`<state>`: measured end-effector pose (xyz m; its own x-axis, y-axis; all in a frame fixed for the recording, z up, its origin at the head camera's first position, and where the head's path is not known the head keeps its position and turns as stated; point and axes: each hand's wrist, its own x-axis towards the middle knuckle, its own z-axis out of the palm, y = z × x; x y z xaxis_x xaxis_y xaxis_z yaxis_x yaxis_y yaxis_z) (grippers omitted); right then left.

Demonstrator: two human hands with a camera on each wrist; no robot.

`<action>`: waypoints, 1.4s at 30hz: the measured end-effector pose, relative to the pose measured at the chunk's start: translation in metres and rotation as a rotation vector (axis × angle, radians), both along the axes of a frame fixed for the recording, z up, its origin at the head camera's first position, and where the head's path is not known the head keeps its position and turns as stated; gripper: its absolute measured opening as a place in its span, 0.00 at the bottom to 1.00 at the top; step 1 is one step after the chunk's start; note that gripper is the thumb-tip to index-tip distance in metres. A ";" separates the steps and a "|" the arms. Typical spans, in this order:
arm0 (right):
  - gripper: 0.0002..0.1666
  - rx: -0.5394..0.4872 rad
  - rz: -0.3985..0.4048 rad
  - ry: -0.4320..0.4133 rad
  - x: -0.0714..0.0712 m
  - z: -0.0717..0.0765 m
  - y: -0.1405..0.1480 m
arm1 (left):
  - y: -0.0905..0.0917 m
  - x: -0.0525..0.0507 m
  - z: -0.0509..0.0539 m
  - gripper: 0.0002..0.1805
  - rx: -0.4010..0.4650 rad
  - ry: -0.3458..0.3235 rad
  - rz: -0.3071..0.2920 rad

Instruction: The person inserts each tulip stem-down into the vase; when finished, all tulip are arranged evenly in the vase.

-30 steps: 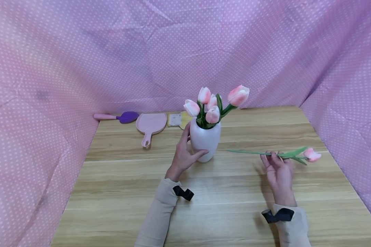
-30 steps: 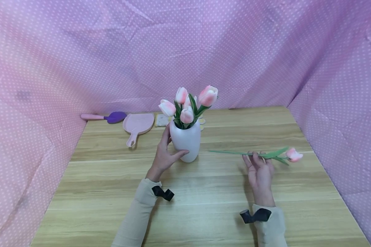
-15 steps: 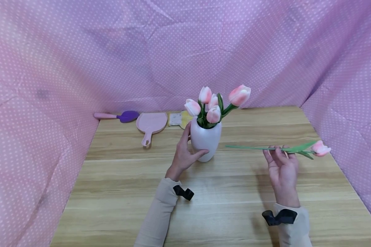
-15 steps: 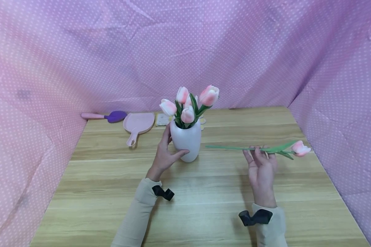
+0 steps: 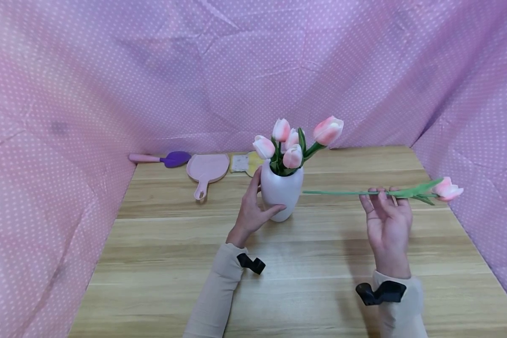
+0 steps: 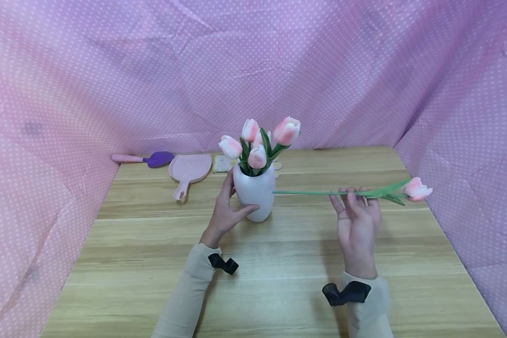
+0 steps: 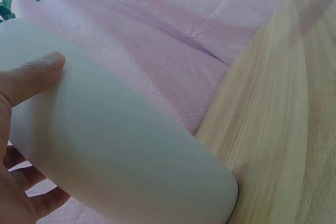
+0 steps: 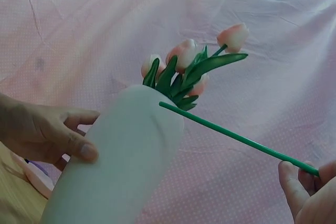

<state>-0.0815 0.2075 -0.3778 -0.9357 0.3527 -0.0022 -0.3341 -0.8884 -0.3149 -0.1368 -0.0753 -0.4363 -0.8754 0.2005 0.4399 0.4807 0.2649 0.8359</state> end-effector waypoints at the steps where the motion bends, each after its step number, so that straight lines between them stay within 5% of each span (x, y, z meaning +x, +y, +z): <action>1: 0.08 0.002 -0.003 -0.003 -0.001 0.002 -0.002 | 0.000 0.000 0.000 0.59 0.000 -0.002 0.000; 20: 0.09 0.046 -0.031 0.099 -0.025 0.034 -0.027 | 0.001 0.002 0.003 0.60 0.001 -0.025 0.000; 42: 0.12 0.290 -0.087 0.200 -0.047 0.046 -0.044 | 0.001 0.002 0.003 0.60 0.003 -0.034 0.006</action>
<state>-0.1281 0.1632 -0.3319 -0.8739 0.3903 0.2898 -0.4852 -0.7369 -0.4707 -0.1350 -0.0743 -0.4329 -0.8911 0.1936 0.4105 0.4504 0.2651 0.8526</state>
